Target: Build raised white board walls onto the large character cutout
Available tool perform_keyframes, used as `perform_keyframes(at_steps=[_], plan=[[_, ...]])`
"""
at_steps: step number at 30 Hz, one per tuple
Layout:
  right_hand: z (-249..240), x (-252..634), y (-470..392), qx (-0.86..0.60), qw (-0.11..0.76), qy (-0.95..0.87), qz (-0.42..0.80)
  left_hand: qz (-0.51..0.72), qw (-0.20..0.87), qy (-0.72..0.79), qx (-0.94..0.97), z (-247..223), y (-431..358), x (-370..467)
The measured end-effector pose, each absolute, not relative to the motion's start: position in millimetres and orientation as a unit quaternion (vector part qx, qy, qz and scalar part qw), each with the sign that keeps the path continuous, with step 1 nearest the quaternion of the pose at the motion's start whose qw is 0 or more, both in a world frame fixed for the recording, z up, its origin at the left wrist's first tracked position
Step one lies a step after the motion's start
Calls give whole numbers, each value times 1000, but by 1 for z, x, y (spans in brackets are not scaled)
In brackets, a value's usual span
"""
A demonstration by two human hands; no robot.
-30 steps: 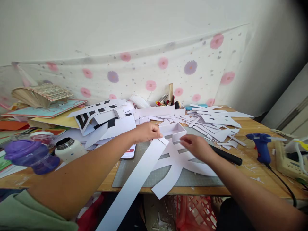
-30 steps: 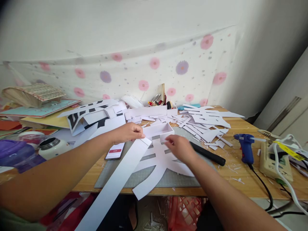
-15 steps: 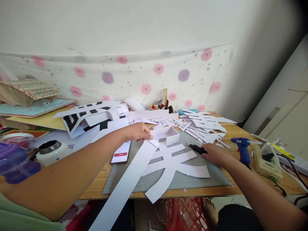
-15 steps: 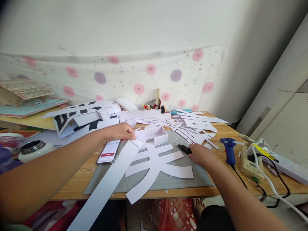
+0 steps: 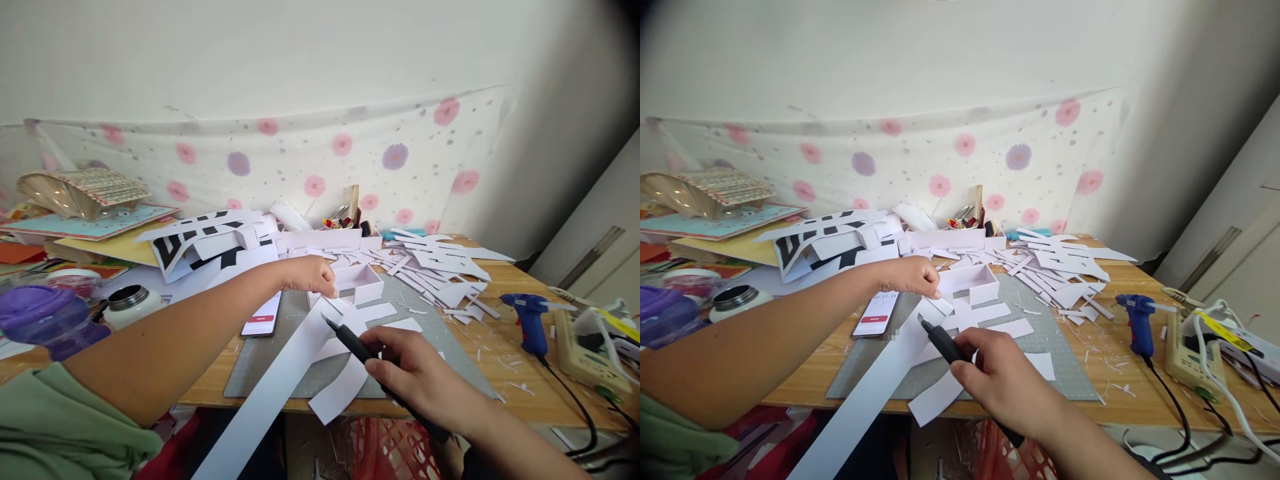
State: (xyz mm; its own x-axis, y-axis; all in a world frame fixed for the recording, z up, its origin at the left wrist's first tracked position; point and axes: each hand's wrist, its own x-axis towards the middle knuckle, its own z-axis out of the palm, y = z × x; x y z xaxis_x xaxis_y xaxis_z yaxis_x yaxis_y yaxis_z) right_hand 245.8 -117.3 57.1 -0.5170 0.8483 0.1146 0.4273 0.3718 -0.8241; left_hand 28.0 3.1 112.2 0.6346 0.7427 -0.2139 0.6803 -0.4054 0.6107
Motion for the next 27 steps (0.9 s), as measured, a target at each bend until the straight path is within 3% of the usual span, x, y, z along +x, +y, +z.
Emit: perform_keyframes(at_steps=[8,27], plan=[[52,241,-109,-404,286,-755,430,42,356,410,839,109,2,32],[51,237,-107,-445,287,-748,401,42,349,432,831,108,-1,36]])
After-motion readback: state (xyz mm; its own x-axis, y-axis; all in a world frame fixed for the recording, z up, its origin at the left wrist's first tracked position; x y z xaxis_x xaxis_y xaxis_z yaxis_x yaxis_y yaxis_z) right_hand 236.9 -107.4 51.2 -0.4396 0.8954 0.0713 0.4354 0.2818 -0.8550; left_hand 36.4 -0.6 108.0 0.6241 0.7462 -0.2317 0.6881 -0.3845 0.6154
